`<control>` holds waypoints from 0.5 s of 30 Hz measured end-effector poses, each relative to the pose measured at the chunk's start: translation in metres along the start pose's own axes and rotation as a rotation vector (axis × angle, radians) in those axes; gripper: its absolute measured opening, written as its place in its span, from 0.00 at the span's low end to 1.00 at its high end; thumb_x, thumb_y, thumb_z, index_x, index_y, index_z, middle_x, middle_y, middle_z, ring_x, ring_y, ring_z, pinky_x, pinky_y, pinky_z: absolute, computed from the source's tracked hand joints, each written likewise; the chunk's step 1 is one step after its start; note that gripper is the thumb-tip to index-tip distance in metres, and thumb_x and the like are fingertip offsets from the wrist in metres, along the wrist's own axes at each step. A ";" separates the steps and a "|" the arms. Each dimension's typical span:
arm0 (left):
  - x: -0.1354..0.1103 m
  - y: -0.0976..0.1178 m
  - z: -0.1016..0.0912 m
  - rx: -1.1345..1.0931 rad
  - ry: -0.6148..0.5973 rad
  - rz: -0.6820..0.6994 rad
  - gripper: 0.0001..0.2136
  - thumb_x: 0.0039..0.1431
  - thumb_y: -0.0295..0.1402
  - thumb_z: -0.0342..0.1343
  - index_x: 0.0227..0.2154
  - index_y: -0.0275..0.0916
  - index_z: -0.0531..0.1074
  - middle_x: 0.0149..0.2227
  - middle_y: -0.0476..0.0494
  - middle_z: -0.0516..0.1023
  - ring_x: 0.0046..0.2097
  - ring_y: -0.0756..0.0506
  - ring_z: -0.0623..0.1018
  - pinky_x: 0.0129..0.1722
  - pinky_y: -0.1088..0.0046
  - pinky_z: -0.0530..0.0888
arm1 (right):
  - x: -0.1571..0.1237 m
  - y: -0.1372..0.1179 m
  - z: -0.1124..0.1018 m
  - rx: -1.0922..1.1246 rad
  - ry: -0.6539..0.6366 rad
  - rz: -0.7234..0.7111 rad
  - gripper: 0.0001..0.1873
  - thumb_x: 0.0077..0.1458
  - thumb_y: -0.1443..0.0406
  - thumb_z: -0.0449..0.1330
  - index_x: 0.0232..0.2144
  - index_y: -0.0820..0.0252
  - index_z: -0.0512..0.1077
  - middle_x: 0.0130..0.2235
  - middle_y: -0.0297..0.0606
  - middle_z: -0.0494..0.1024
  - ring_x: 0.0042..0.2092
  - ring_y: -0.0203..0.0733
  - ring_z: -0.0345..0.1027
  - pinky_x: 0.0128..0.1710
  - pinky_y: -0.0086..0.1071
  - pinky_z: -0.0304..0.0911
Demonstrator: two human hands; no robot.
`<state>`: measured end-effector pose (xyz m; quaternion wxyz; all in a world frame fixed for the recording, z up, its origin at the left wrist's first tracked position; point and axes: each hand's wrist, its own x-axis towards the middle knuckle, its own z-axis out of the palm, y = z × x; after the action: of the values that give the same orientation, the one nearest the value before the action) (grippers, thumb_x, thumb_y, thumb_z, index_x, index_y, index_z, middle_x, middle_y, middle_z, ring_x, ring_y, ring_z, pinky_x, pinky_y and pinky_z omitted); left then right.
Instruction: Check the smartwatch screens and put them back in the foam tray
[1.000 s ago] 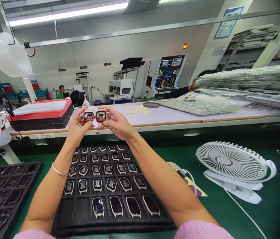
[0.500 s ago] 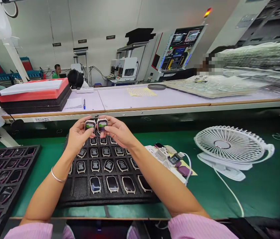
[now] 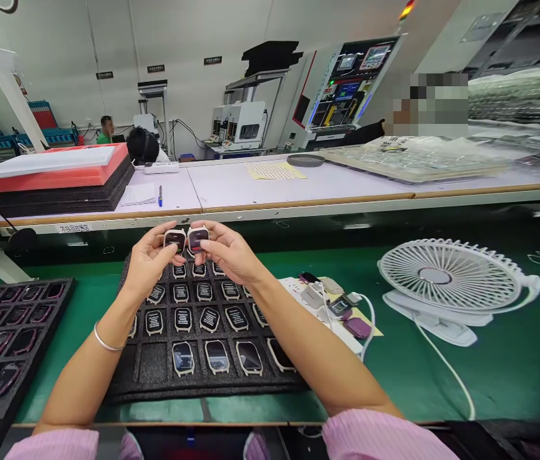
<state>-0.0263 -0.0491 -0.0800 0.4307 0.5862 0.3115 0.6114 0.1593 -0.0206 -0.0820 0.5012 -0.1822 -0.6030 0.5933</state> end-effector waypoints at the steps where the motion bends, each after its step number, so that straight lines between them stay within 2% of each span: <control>1: 0.000 -0.001 0.000 0.003 0.001 -0.006 0.22 0.53 0.34 0.66 0.51 0.38 0.73 0.36 0.48 0.79 0.27 0.51 0.81 0.29 0.75 0.81 | 0.001 0.001 0.000 0.002 0.010 -0.005 0.20 0.51 0.60 0.68 0.46 0.57 0.71 0.35 0.32 0.75 0.27 0.33 0.70 0.30 0.32 0.68; 4: 0.001 -0.002 0.001 0.021 0.002 -0.015 0.21 0.54 0.35 0.65 0.51 0.38 0.73 0.35 0.48 0.80 0.27 0.51 0.81 0.29 0.76 0.81 | 0.002 0.004 -0.001 0.001 0.028 -0.017 0.21 0.51 0.59 0.69 0.45 0.57 0.71 0.34 0.32 0.75 0.26 0.32 0.69 0.28 0.30 0.68; 7: 0.001 -0.002 0.001 0.028 -0.010 -0.019 0.23 0.54 0.35 0.65 0.53 0.38 0.72 0.37 0.47 0.79 0.28 0.51 0.82 0.31 0.75 0.81 | 0.001 0.004 -0.003 -0.006 0.016 -0.008 0.22 0.50 0.59 0.70 0.46 0.57 0.71 0.35 0.32 0.75 0.27 0.33 0.70 0.30 0.32 0.69; 15: 0.002 0.000 0.003 0.019 -0.028 -0.043 0.25 0.53 0.31 0.62 0.55 0.38 0.70 0.39 0.47 0.78 0.30 0.49 0.82 0.35 0.71 0.82 | 0.002 0.001 -0.002 0.028 0.008 -0.034 0.22 0.48 0.66 0.69 0.46 0.54 0.72 0.35 0.31 0.75 0.28 0.34 0.70 0.31 0.32 0.69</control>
<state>-0.0236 -0.0479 -0.0787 0.4423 0.5919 0.3239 0.5909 0.1596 -0.0173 -0.0827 0.5162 -0.1674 -0.5958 0.5921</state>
